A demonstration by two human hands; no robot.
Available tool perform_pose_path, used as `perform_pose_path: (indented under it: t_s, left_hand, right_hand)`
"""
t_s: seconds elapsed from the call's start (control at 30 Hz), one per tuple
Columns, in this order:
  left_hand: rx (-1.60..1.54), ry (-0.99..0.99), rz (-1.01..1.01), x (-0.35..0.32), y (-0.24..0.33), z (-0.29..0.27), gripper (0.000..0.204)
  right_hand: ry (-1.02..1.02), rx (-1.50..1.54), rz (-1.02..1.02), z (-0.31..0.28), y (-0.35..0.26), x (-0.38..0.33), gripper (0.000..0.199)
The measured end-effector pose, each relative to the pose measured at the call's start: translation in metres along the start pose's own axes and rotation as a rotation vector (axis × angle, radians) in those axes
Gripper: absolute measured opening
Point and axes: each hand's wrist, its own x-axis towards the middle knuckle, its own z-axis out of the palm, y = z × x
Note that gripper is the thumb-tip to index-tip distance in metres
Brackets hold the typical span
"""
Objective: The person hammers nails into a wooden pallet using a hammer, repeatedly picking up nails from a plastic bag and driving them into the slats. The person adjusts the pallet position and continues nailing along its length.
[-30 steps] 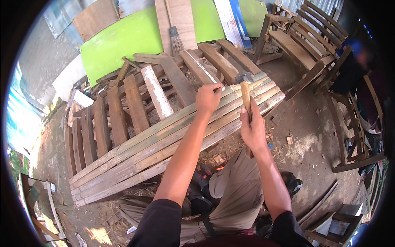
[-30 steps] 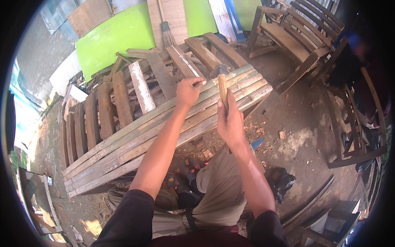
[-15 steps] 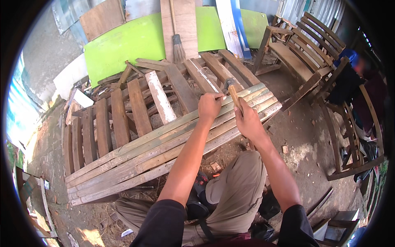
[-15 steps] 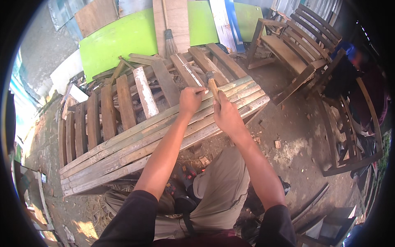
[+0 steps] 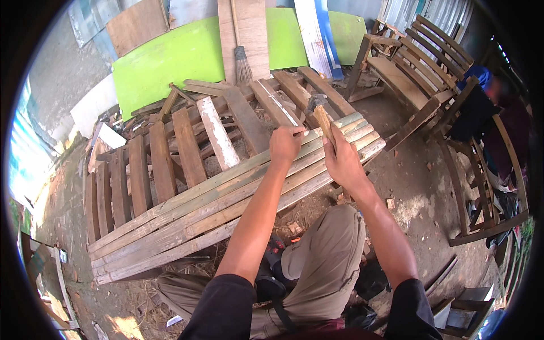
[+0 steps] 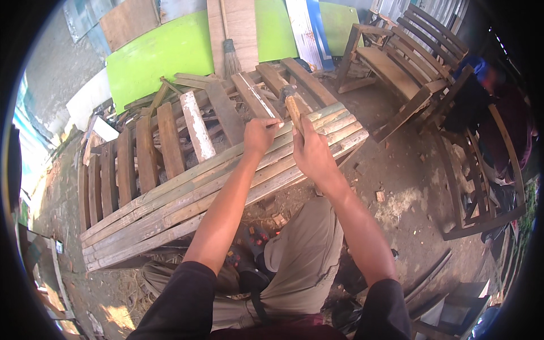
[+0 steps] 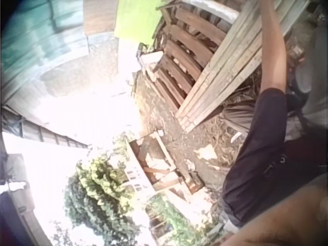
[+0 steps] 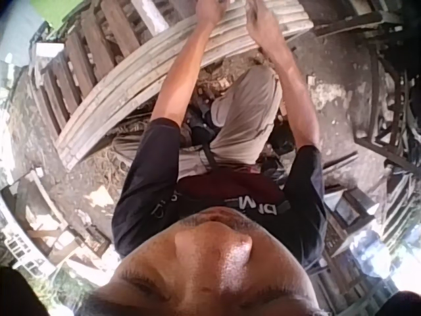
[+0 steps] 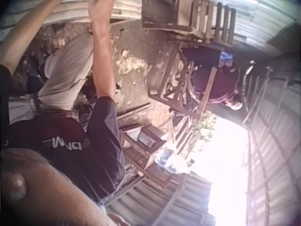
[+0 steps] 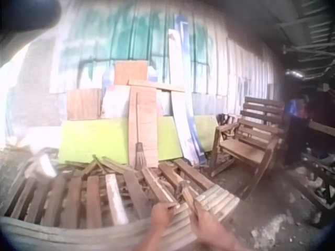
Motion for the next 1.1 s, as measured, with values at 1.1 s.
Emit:
perform_pose_path:
  t_s: [1.1]
  left_hand:
    - [0.024,0.003,0.079,-0.001,-0.002,-0.001,0.017]
  right_hand:
    - [-0.029,0.004,-0.005,0.008,0.011,0.001,0.038]
